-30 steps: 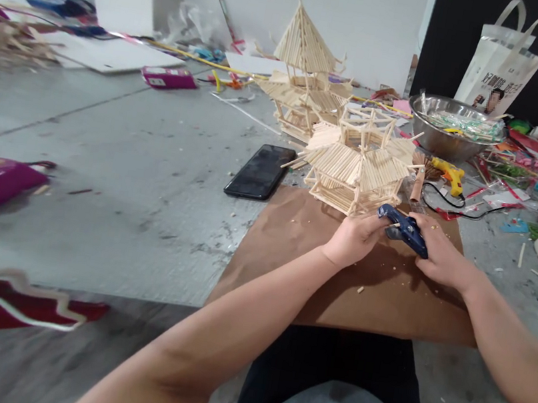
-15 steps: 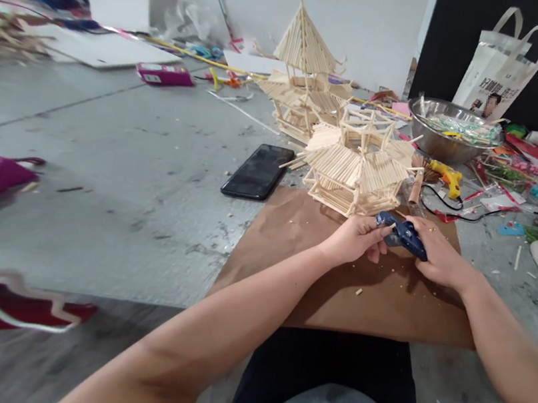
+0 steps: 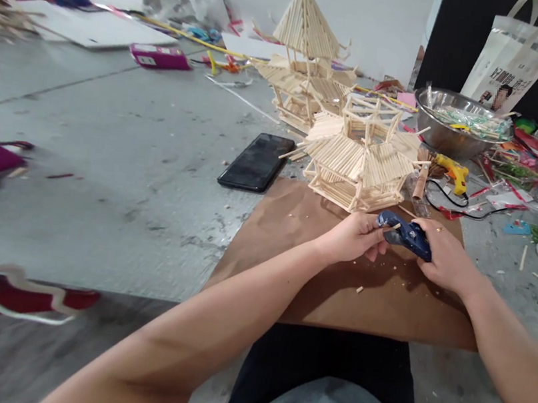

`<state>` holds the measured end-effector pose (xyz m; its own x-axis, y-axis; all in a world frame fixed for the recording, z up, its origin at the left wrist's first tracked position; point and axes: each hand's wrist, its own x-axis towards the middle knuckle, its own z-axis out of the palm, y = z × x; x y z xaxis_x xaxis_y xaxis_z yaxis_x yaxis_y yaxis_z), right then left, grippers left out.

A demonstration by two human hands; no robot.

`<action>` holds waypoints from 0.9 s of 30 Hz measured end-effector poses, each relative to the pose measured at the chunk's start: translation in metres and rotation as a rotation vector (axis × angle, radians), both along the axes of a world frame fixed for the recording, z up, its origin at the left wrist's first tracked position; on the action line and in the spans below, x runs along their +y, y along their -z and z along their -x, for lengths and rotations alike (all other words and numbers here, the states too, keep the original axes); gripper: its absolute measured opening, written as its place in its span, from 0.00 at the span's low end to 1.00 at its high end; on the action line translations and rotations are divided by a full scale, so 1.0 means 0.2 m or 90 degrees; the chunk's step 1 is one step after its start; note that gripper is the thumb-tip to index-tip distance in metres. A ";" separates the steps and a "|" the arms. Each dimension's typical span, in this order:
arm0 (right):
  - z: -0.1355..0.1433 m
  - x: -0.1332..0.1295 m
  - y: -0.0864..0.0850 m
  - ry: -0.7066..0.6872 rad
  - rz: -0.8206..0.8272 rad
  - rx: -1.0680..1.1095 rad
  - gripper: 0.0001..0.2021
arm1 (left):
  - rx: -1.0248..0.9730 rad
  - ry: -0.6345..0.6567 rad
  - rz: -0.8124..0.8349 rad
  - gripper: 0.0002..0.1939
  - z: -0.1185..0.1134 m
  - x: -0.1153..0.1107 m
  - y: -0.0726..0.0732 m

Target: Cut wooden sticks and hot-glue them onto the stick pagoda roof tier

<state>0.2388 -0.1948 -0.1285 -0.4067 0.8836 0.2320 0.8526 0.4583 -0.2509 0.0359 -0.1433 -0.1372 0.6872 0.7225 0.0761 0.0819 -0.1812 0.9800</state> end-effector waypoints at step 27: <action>-0.01 -0.01 0.01 0.017 0.010 -0.018 0.24 | 0.022 0.046 -0.010 0.18 0.02 0.00 -0.01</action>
<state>0.2409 -0.1971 -0.1298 -0.3898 0.8974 0.2069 0.8712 0.4322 -0.2330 0.0314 -0.1426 -0.1350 0.7395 0.6703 0.0626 0.1018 -0.2034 0.9738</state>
